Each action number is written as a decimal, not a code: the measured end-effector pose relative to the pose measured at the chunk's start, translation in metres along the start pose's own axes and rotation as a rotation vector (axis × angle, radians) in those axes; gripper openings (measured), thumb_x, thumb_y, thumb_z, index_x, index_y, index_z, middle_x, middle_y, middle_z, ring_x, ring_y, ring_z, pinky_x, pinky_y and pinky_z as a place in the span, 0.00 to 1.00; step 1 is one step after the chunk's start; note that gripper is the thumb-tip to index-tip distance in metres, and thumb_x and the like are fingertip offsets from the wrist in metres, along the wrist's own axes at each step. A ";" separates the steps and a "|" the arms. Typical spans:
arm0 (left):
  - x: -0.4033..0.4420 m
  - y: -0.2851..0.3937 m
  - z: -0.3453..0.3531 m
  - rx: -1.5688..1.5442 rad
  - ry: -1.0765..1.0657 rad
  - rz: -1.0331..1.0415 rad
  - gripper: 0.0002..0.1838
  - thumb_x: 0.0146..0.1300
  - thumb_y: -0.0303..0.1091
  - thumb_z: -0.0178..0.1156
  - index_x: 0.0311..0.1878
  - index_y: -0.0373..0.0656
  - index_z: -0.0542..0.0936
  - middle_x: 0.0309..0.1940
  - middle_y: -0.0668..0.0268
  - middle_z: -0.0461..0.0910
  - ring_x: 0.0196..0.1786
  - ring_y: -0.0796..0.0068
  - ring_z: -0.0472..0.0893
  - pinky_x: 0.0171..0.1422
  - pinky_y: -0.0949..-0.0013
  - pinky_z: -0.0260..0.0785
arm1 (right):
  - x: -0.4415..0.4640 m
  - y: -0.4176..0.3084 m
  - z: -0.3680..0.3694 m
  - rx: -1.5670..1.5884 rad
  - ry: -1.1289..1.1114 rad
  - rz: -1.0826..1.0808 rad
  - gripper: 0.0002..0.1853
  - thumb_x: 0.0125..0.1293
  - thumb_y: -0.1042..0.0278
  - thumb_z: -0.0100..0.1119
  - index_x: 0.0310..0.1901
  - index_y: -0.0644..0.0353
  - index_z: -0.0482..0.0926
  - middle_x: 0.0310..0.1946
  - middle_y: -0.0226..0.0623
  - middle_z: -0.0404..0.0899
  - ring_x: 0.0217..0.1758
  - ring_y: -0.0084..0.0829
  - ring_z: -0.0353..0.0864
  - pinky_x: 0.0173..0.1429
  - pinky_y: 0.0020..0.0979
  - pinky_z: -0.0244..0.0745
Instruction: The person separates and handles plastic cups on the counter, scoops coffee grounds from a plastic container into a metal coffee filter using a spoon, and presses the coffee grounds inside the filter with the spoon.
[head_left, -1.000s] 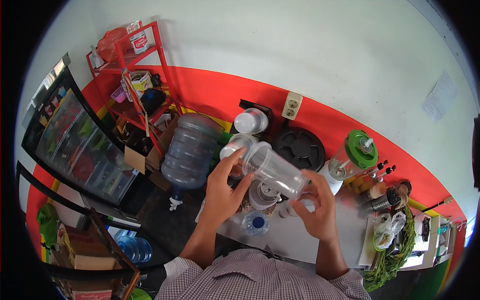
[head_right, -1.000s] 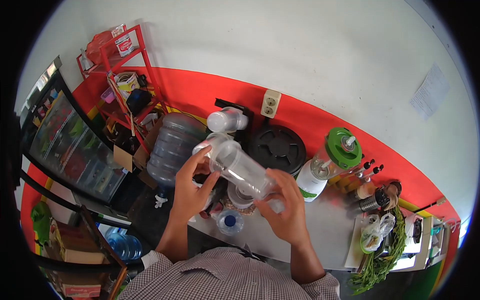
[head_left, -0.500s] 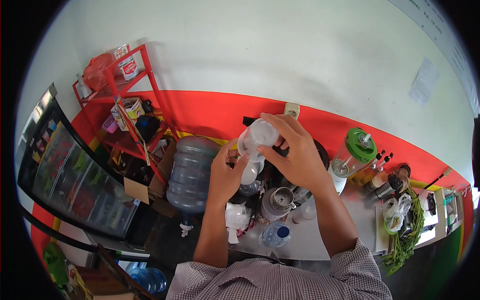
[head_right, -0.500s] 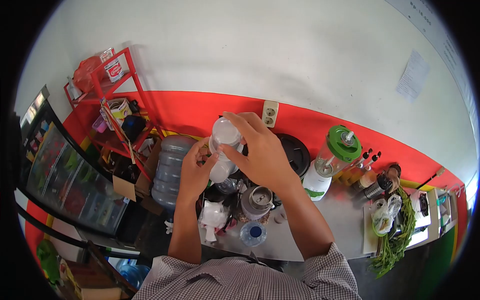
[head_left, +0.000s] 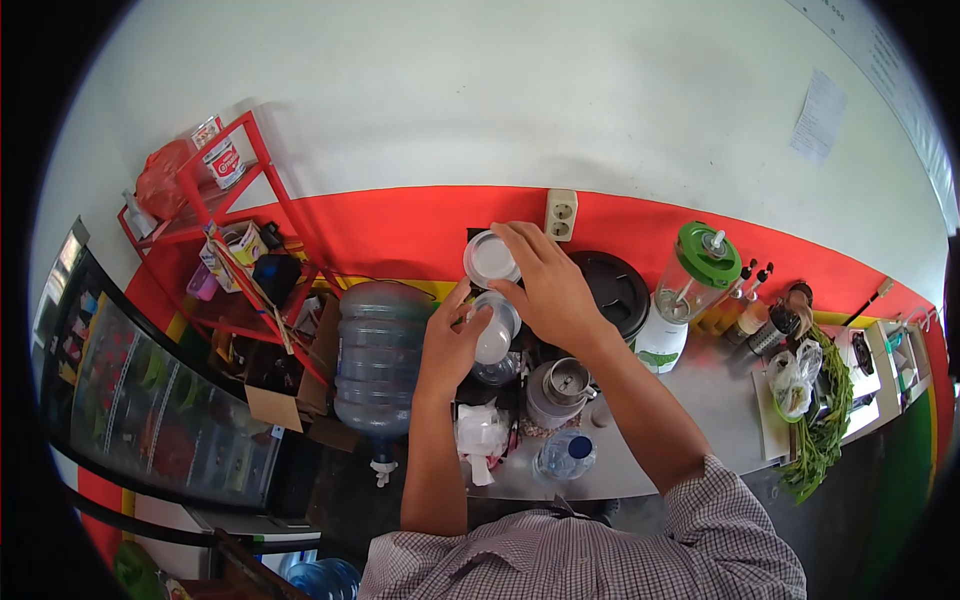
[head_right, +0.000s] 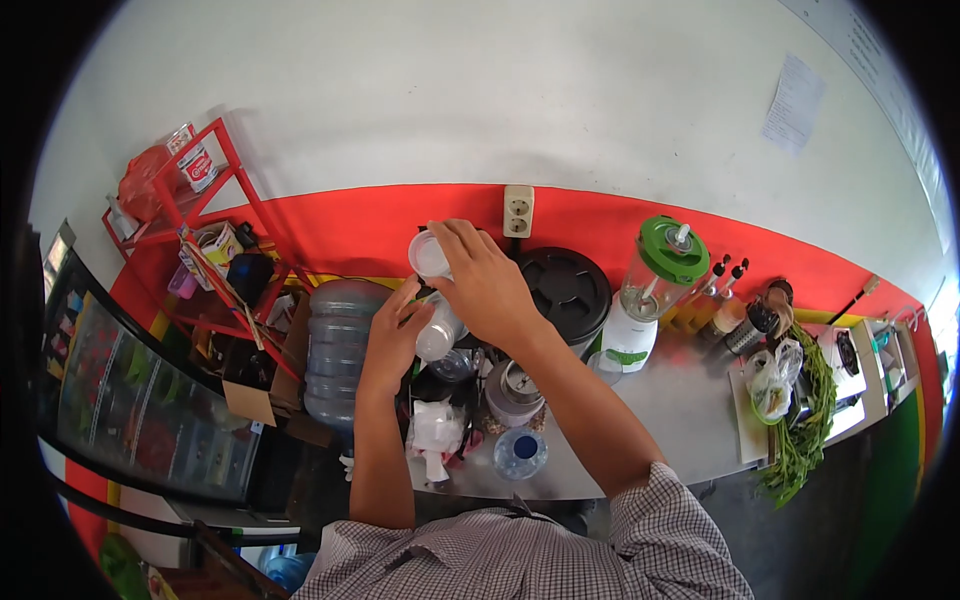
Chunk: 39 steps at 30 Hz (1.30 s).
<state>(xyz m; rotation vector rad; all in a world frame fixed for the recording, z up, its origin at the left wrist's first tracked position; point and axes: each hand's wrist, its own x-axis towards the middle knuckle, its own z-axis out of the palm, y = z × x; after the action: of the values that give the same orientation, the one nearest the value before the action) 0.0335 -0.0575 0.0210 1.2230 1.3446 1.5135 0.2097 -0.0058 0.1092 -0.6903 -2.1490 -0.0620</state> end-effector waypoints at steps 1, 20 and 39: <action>0.000 -0.001 -0.001 0.061 0.030 -0.011 0.40 0.75 0.38 0.72 0.85 0.36 0.70 0.67 0.56 0.85 0.58 0.73 0.81 0.62 0.69 0.72 | -0.003 -0.002 0.001 -0.002 0.002 0.003 0.37 0.67 0.65 0.75 0.75 0.63 0.73 0.67 0.44 0.78 0.67 0.51 0.82 0.62 0.46 0.86; -0.004 -0.003 -0.003 -0.149 -0.054 -0.126 0.39 0.81 0.45 0.65 0.86 0.33 0.66 0.67 0.48 0.83 0.68 0.64 0.83 0.76 0.66 0.69 | -0.013 0.016 0.039 0.004 -0.128 0.013 0.33 0.66 0.69 0.75 0.72 0.56 0.74 0.72 0.41 0.79 0.75 0.49 0.78 0.69 0.46 0.84; -0.009 -0.009 0.002 -0.185 -0.040 -0.122 0.31 0.83 0.42 0.56 0.80 0.32 0.74 0.75 0.53 0.79 0.75 0.67 0.78 0.80 0.66 0.65 | -0.031 0.012 0.055 0.213 0.036 0.264 0.35 0.62 0.65 0.80 0.70 0.57 0.76 0.69 0.43 0.79 0.70 0.55 0.82 0.69 0.51 0.82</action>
<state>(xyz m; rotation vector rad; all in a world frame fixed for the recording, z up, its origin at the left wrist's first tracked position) 0.0376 -0.0637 0.0108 1.0312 1.2020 1.4835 0.1907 0.0052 0.0485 -0.8327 -1.9771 0.2891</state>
